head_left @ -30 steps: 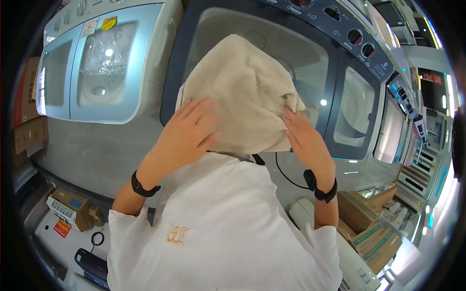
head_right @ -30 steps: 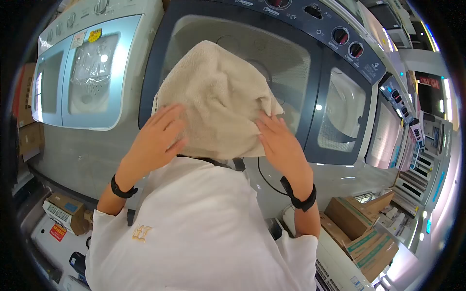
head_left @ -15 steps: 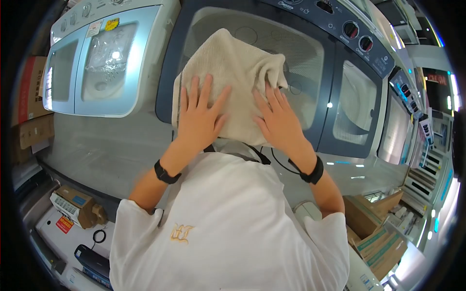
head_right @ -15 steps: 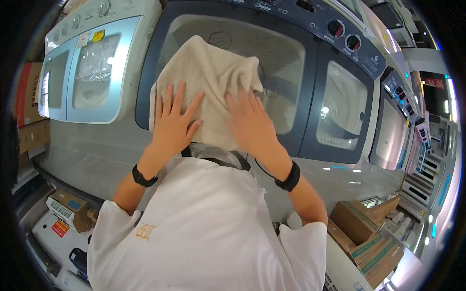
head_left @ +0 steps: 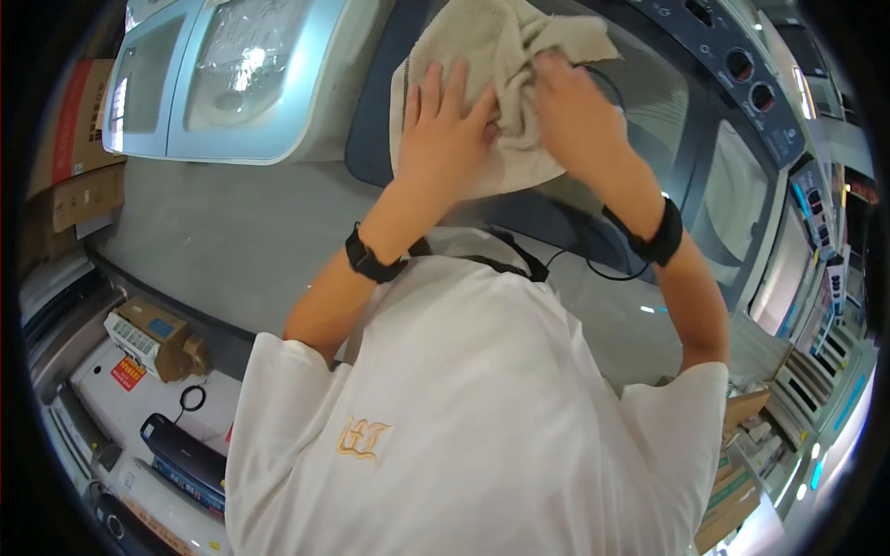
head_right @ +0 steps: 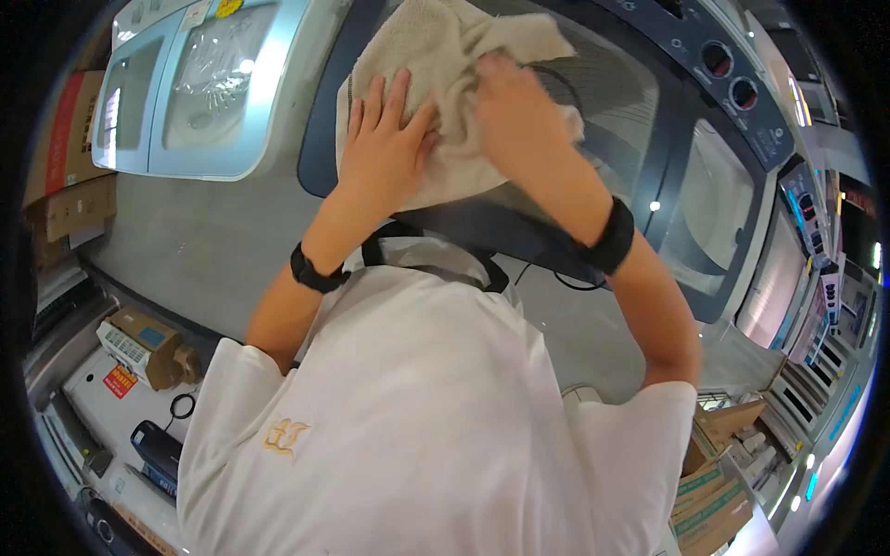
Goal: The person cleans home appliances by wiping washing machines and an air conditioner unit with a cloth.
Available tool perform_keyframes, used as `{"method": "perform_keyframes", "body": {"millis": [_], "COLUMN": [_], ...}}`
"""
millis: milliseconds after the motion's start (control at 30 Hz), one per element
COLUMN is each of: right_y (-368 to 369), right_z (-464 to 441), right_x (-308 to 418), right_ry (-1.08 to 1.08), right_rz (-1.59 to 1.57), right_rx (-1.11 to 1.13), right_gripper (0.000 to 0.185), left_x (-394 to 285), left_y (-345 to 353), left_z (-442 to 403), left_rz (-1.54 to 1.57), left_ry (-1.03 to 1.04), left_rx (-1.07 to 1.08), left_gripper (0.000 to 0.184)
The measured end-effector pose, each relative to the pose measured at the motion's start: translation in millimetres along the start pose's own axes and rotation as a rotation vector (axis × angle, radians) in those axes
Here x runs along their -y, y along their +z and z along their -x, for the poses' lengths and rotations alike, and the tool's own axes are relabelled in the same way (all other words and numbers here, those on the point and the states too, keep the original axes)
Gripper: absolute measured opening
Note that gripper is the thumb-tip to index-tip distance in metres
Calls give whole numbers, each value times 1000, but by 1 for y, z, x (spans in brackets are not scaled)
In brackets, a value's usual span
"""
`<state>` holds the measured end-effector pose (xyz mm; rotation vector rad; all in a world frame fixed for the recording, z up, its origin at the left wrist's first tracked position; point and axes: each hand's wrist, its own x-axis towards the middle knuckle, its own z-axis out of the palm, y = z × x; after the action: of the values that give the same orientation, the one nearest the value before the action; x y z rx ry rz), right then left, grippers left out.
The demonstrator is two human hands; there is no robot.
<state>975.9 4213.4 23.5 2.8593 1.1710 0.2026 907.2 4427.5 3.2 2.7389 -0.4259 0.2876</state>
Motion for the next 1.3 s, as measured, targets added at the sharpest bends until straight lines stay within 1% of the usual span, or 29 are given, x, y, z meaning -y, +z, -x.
{"method": "perform_keyframes", "body": {"millis": [100,167,233,300,333,367,400,433,500,533,600,633,667,700,733,767,833,867,933,967,1067,1167,1233,1267,1300], "right_y": [-28,-42,-44,-17,-9,-3,2,8,30,35,7,-9,-7,0,-5,-15,-32,-34,-36,-37,-20,-17,-29,-33,-34], "right_z": [6,-3,-20,-56,-80,-106,-131,-150,-168,-169,-144,-128,-108,-83,-56,-30,4,13,20,22,10,31,61,76,93], "right_x": [53,63,58,30,13,-7,-22,-33,-50,-54,-15,6,15,25,44,63,93,97,86,84,63,76,103,113,117], "right_ry": [-123,-78,-29,17,-40,-95,-1,93,-184,-316,-40,100,26,-45,-8,29,30,21,93,141,317,389,476,521,551], "right_rz": [-275,-302,-314,-319,-246,-172,-214,-254,-57,48,-254,-400,-352,-302,-378,-457,-450,-448,-468,-480,-325,-294,-382,-424,-394], "right_rx": [36,175,276,343,326,307,265,224,16,-89,17,66,72,80,66,55,31,17,83,111,-77,-86,-43,-20,7], "right_gripper": [38,38,38,38,37,37,32,28,26,25,25,25,29,34,32,30,30,30,31,32,30,27,28,29,30], "left_x": [21,40,54,66,76,94,112,125,139,135,119,115,114,115,114,108,100,99,95,92,72,52,41,36,30], "left_y": [-15,-25,-32,-36,-35,-29,-20,-8,8,3,-15,-23,-29,-31,-36,-48,-63,-62,-64,-63,-53,-43,-44,-45,-46], "left_z": [29,39,41,15,-6,-31,-56,-78,-107,-108,-99,-84,-61,-35,-13,1,18,14,3,-5,-26,-24,-11,-6,-4], "left_rz": [-26,-33,-21,0,10,-85,-179,-249,-387,-372,-340,-345,-351,-101,152,155,156,130,66,46,15,55,83,37,19], "left_ry": [-37,-26,17,81,116,276,438,438,445,438,426,442,461,395,324,305,258,269,285,317,393,408,424,457,446], "left_rx": [25,38,53,98,119,138,155,170,202,238,301,349,395,305,222,295,438,459,503,485,428,448,500,509,522], "left_gripper": [55,51,46,47,49,46,43,49,63,61,57,46,36,34,32,32,33,35,39,40,42,42,42,49,52]}}
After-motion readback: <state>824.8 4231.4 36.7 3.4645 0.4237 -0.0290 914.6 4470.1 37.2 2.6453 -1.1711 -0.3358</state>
